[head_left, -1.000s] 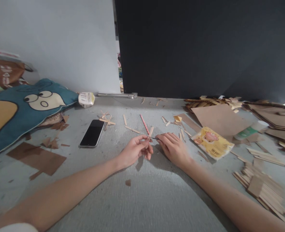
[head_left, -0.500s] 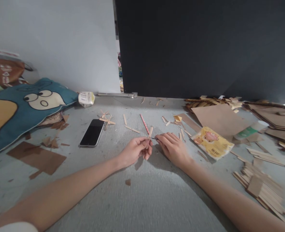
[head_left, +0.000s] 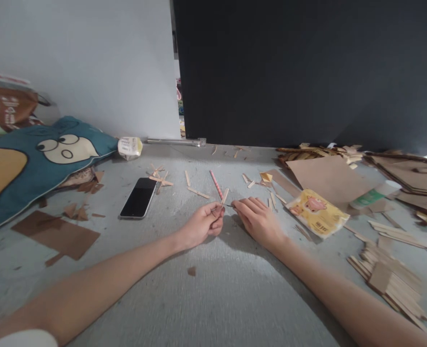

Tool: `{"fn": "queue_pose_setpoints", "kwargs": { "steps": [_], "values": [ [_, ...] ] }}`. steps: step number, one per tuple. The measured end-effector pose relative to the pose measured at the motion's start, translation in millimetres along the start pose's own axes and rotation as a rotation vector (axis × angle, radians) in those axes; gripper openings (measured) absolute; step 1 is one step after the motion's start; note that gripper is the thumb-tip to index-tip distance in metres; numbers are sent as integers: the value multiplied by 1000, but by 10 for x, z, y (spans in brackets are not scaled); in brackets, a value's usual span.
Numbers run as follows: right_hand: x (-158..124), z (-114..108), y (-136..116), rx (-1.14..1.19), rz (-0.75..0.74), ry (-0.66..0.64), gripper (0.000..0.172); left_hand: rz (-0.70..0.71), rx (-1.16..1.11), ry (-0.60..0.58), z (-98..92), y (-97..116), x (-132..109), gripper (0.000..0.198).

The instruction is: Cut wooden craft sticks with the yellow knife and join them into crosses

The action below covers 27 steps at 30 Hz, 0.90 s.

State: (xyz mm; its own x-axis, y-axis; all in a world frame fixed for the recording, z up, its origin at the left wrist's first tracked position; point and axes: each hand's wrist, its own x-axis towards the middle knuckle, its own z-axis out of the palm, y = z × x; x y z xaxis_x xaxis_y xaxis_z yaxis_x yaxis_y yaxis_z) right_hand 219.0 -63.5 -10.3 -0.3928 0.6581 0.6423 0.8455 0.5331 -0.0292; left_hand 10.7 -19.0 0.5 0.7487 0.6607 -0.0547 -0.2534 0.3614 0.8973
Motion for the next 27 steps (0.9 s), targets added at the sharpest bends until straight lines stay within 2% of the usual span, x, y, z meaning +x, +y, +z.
{"fn": "queue_pose_setpoints", "kwargs": {
  "steps": [6, 11, 19, 27],
  "values": [
    [-7, 17, 17, -11, 6, -2, 27, -11, 28, -26, -14, -21, 3, 36],
    [-3, 10, 19, -13, -1, -6, 26, 2, 31, 0, -20, -35, 19, 38],
    [-26, -2, 29, 92, 33, 44, 25, 145, 289, 50, 40, -26, -52, 44],
    [-20, -44, 27, 108, 21, 47, 26, 167, 392, 83, 64, -32, -83, 43]
  ]
}}
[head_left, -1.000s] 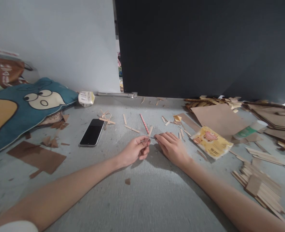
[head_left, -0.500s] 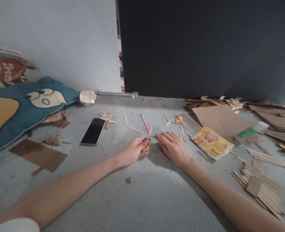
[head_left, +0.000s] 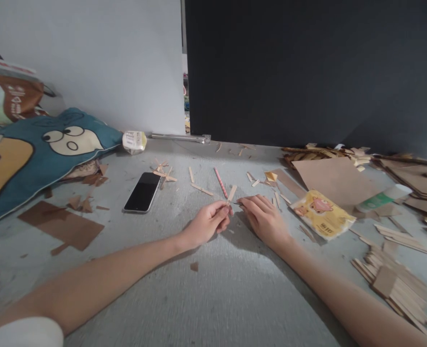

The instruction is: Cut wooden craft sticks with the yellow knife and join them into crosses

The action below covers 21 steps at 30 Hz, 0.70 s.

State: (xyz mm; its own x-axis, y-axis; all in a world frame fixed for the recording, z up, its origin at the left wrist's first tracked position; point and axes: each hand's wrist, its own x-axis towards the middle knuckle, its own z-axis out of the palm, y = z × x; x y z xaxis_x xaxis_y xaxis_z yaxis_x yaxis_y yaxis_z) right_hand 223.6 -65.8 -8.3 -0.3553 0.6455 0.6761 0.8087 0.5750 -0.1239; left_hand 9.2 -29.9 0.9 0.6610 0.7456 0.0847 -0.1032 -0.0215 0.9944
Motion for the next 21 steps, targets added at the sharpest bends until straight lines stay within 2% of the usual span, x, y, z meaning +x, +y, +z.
{"fn": "queue_pose_setpoints", "kwargs": {
  "steps": [9, 21],
  "values": [
    [22, -20, -46, 23, -15, 80, 20, -20, -19, 2, 7, -6, -5, 44],
    [18, -17, -45, 47, -30, 68, 23, 11, -44, 17, 22, 23, -13, 44]
  ]
}}
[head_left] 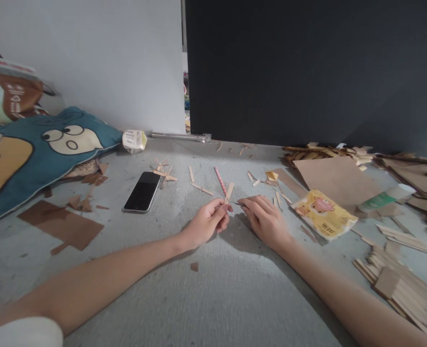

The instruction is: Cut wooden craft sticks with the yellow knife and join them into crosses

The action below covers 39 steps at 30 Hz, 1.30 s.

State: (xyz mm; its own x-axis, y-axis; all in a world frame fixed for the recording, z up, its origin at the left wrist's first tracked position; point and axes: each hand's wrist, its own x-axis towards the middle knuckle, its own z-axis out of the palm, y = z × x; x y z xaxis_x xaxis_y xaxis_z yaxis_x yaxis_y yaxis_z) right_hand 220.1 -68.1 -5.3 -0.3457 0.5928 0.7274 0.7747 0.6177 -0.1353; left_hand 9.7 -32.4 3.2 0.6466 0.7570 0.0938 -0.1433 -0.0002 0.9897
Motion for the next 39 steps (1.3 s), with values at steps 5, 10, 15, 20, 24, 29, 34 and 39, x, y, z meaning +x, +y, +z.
{"fn": "queue_pose_setpoints", "kwargs": {
  "steps": [5, 10, 15, 20, 24, 29, 34, 39],
  "values": [
    [5, 6, -8, 47, -16, -29, 35, 27, 11, -25, 8, 24, -8, 45],
    [-18, 9, 7, 63, -10, -35, 40, 9, -29, -50, 18, 42, -9, 44],
    [-33, 6, 22, 59, -2, -60, 40, 0, -90, -66, 18, 49, -1, 42],
    [-36, 6, 26, 59, -1, -56, 41, 12, -131, -84, 10, 31, 6, 39],
    [-32, 7, 24, 58, -6, -44, 41, 9, -133, -84, 14, 27, 6, 41],
    [-29, 4, 21, 47, -7, -40, 42, -13, -115, -70, 23, 46, 1, 44],
    [-36, 7, 20, 43, 2, -42, 42, -23, -91, -58, 21, 48, -5, 44],
    [-32, 12, 20, 35, -11, -27, 42, -30, -84, -62, 11, 47, -4, 43]
  ]
}}
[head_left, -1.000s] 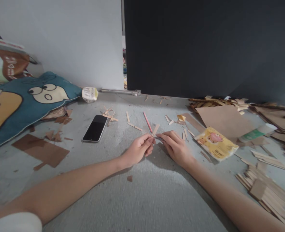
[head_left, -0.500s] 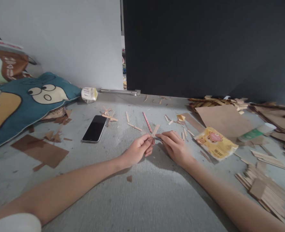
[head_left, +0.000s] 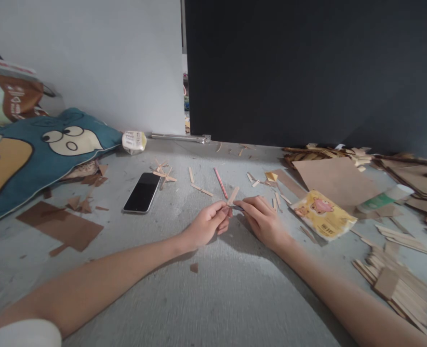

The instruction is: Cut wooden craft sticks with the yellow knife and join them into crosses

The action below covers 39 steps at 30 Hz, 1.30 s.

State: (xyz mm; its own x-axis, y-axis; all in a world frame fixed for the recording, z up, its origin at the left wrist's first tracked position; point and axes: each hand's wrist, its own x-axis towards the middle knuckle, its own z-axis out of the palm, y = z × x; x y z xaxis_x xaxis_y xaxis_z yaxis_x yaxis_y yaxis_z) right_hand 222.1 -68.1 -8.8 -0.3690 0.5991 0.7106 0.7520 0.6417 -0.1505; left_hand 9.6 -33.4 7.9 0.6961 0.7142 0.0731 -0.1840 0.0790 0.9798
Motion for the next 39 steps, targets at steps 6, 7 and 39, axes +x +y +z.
{"fn": "queue_pose_setpoints", "kwargs": {
  "steps": [6, 7, 39],
  "values": [
    [3, -9, -3, -9, -10, -16, 41, 19, -22, -28, -7, -12, 6, 39],
    [1, -8, -3, -8, -7, -15, 41, 17, -24, -26, -8, -16, 6, 39],
    [10, -3, 2, 11, 22, -62, 40, 4, 10, -8, -57, -124, 40, 47]
  ]
}}
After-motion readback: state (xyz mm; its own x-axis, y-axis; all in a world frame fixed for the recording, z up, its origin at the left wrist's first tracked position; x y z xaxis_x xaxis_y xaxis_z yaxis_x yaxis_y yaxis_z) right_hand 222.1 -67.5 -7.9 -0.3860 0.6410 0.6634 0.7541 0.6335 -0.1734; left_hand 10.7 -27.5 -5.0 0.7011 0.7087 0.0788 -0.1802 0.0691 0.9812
